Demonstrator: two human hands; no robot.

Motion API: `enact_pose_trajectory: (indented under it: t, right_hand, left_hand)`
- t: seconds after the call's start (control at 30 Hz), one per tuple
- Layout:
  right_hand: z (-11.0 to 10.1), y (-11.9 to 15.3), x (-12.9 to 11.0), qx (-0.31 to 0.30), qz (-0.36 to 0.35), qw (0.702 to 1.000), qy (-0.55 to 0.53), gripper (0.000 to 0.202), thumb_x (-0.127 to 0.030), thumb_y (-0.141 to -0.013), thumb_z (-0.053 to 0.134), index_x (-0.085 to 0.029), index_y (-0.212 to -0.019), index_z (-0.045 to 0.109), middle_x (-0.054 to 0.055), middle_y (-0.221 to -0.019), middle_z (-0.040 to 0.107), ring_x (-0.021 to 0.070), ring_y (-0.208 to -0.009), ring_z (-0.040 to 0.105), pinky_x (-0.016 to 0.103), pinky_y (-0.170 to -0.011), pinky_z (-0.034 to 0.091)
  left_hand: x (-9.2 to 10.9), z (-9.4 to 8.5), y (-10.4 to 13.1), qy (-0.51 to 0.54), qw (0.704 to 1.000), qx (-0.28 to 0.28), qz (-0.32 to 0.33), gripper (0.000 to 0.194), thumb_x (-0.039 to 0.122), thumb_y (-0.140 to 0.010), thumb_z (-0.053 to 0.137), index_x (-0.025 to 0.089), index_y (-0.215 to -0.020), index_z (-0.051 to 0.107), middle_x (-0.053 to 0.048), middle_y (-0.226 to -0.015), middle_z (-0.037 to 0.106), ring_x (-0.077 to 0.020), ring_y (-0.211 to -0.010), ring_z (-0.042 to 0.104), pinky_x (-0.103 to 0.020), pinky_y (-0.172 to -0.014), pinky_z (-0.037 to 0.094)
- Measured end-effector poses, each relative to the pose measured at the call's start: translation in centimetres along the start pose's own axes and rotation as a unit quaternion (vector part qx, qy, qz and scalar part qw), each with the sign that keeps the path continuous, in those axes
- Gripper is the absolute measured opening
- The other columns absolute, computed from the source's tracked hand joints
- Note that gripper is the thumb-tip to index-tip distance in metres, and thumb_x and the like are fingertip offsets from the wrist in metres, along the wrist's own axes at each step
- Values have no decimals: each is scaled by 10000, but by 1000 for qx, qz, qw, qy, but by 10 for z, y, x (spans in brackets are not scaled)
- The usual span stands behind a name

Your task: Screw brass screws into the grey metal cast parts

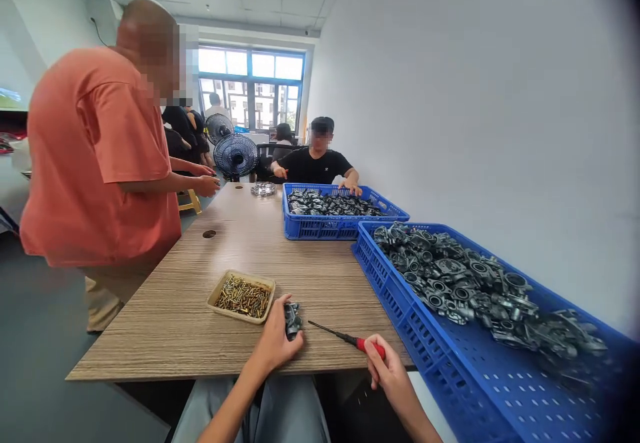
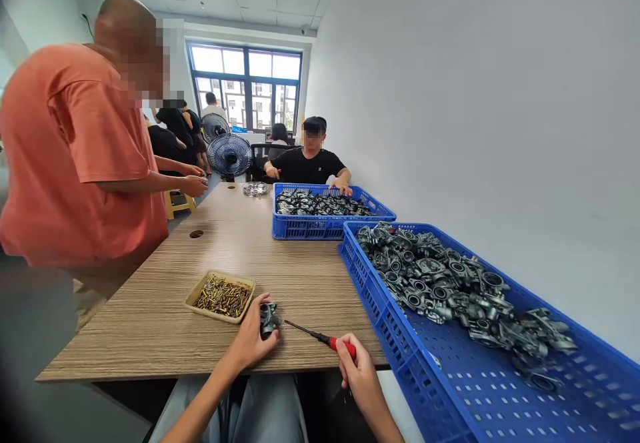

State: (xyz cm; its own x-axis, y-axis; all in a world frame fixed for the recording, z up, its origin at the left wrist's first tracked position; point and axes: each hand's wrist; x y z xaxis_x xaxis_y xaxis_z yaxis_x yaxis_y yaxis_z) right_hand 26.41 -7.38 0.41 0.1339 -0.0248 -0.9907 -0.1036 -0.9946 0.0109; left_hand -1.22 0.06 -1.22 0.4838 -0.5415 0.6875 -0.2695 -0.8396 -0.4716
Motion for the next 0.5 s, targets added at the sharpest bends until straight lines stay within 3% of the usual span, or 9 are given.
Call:
enact_pose_trajectory:
  t: [0.17,0.33,0.5]
  right_hand:
    - [16,29,-11,45,9,999,14,484,-711,-884,544,-234,-807,516,-93,-532,327,108,-474,323,214,-438,363]
    - [40,44,-15,92,8,995,33,509,-739,-870,540,-234,-814,547,-78,-537,346,121,-488,343,231,-449,355]
    - [46,48,-8,119,24,993,13,571,-809,-792,579,-238,-800,580,-69,-501,360,135,-464,362,253,-435,375]
  left_hand:
    - [-2,2,0,-7,1000,-6,-8,692,346,-942,589,206,-1534,258,-158,-1459,456,-289,-1395,440,-513,-1197,355]
    - [0,2,1,-12,1000,0,-19,652,381,-948,602,215,-1517,331,-156,-1424,496,-306,-1361,472,-524,-1170,380]
    - [-3,5,4,-9,999,11,-33,655,378,-934,626,217,-1513,366,-151,-1439,499,-301,-1376,468,-500,-1161,394]
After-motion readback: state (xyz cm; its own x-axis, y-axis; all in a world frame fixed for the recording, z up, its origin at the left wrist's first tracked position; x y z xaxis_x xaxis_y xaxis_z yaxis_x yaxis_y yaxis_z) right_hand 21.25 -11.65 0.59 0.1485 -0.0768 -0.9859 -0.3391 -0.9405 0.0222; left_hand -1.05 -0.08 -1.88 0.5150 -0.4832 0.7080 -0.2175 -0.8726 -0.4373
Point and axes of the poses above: each hand's wrist, its own y-axis away from the middle knuckle, its own z-axis out of the palm, x = y × z
